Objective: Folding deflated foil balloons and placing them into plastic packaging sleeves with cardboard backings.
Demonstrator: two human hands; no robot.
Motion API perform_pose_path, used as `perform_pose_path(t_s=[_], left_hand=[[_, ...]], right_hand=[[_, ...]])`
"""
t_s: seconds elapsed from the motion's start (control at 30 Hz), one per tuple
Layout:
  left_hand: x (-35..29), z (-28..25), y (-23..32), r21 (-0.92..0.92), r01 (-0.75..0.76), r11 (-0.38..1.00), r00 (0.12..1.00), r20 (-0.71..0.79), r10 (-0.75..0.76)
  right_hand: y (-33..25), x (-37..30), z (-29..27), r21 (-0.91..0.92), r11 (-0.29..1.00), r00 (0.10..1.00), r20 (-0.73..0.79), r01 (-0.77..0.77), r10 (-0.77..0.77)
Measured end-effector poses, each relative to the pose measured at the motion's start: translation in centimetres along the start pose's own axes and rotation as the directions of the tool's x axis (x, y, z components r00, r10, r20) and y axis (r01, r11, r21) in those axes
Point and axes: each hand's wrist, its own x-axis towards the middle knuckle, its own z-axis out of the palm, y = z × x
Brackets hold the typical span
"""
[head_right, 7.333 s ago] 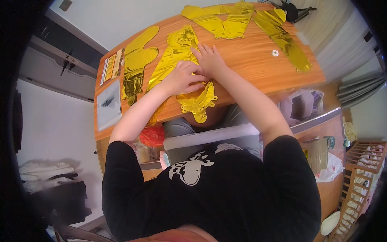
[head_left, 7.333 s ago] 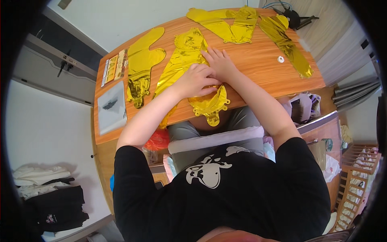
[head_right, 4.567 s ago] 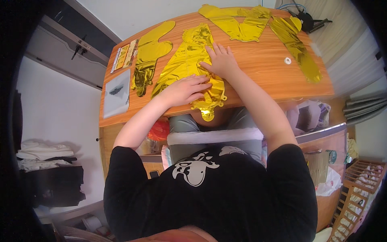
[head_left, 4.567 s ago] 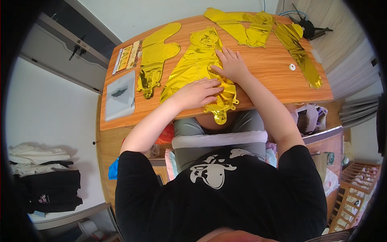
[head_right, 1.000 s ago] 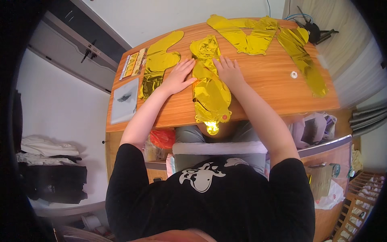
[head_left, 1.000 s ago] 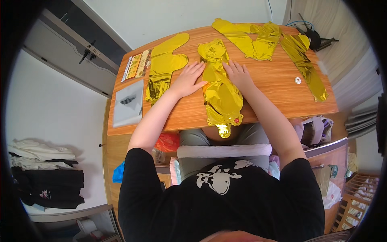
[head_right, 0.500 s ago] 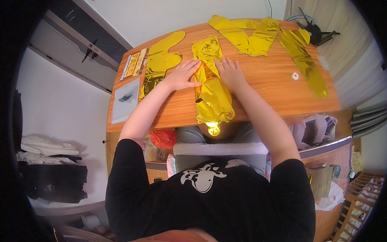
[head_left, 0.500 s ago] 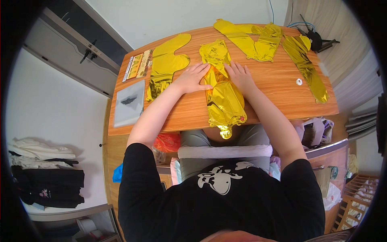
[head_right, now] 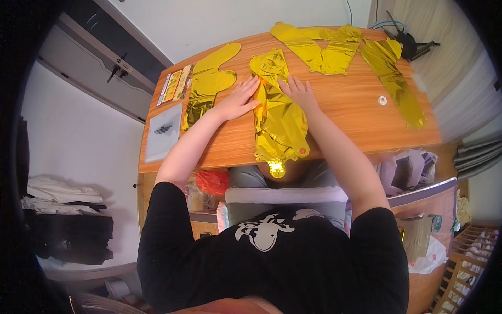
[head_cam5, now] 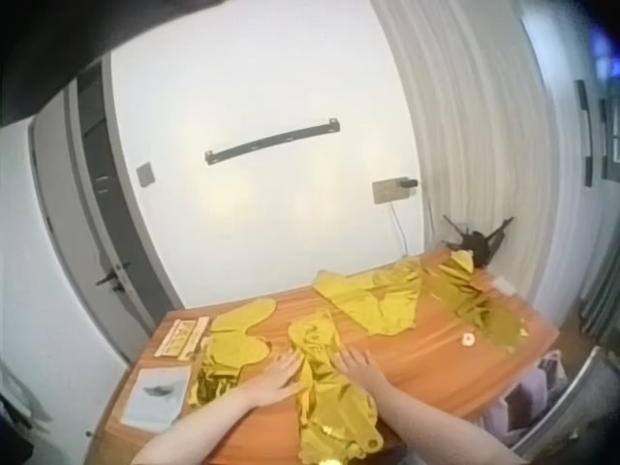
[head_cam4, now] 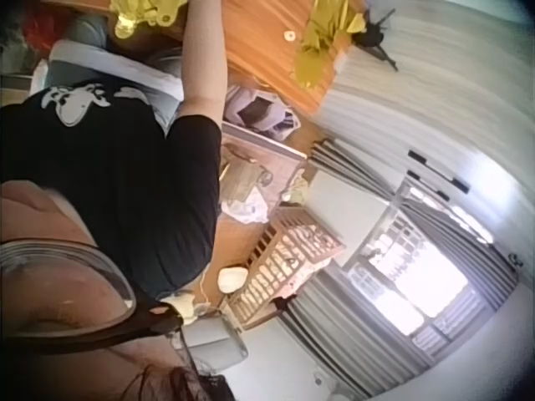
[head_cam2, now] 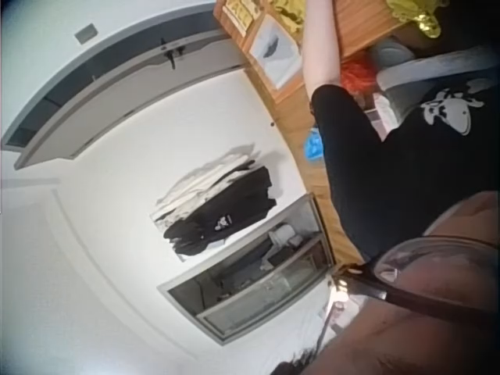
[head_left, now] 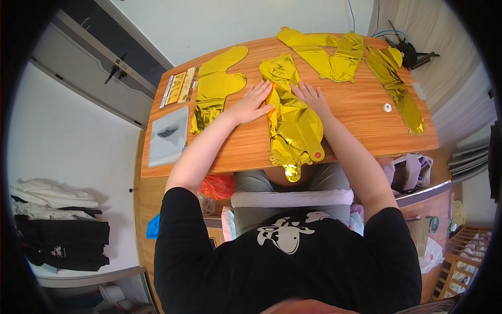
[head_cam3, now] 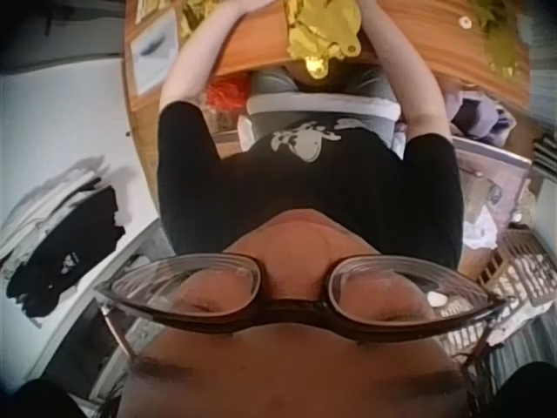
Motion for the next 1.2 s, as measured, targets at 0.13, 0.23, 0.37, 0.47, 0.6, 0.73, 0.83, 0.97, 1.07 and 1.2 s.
perform_pose_path(t_s=[0.13, 0.23, 0.37, 0.47, 0.6, 0.73, 0.83, 0.97, 1.07, 1.2], left_hand=[[-1.0, 0.3, -0.1, 0.148, -0.051, 0.988, 0.996, 0.075, 0.04], [-0.6, -0.2, 0.6, 0.192, -0.032, 0.981, 0.994, 0.106, 0.012], [-0.2, -0.5, 1.1, 0.222, -0.021, 0.975, 0.99, 0.143, -0.011], [-0.3, -0.7, 1.1, 0.209, -0.015, 0.978, 0.987, 0.157, -0.019], [-0.7, -0.6, 0.9, 0.157, 0.018, 0.987, 0.99, 0.134, -0.04], [0.8, 0.1, 1.0, 0.003, 0.029, 1.0, 0.996, 0.088, -0.029], [-0.5, 0.4, 1.0, 0.008, 0.091, 0.996, 0.994, 0.055, -0.091], [-0.5, 0.7, 2.5, 0.106, 0.059, 0.993, 0.998, 0.007, -0.06], [-0.5, 0.7, 2.8, 0.162, 0.06, 0.985, 0.998, 0.021, -0.064], [-0.5, 0.9, 3.1, 0.186, 0.069, 0.98, 0.996, 0.037, -0.078]], right_hand=[[-0.9, 0.2, 0.4, -0.016, 1.0, 0.998, -0.061, 0.022, -0.022], [-0.7, 0.0, -0.2, -0.011, 1.0, 0.998, -0.048, 0.028, -0.029], [-1.0, -0.5, -1.5, 0.016, 1.0, 0.999, -0.033, 0.0, 0.0], [-1.1, -0.7, -2.9, 0.181, 0.983, 0.997, -0.069, -0.014, 0.027], [-0.6, 0.0, -4.9, 0.473, 0.875, 0.994, 0.075, -0.101, 0.074], [2.4, 0.9, -3.1, 0.466, 0.876, 0.988, 0.145, -0.123, 0.062], [0.5, 0.6, -4.0, 0.461, 0.883, 0.992, 0.123, -0.088, 0.035], [0.9, 0.0, -4.7, 0.472, 0.878, 0.993, 0.108, -0.083, 0.035], [1.1, -0.2, -4.5, 0.487, 0.871, 0.995, 0.095, -0.069, 0.026], [1.8, 0.2, -3.8, 0.562, 0.825, 0.999, 0.039, -0.054, 0.038]])
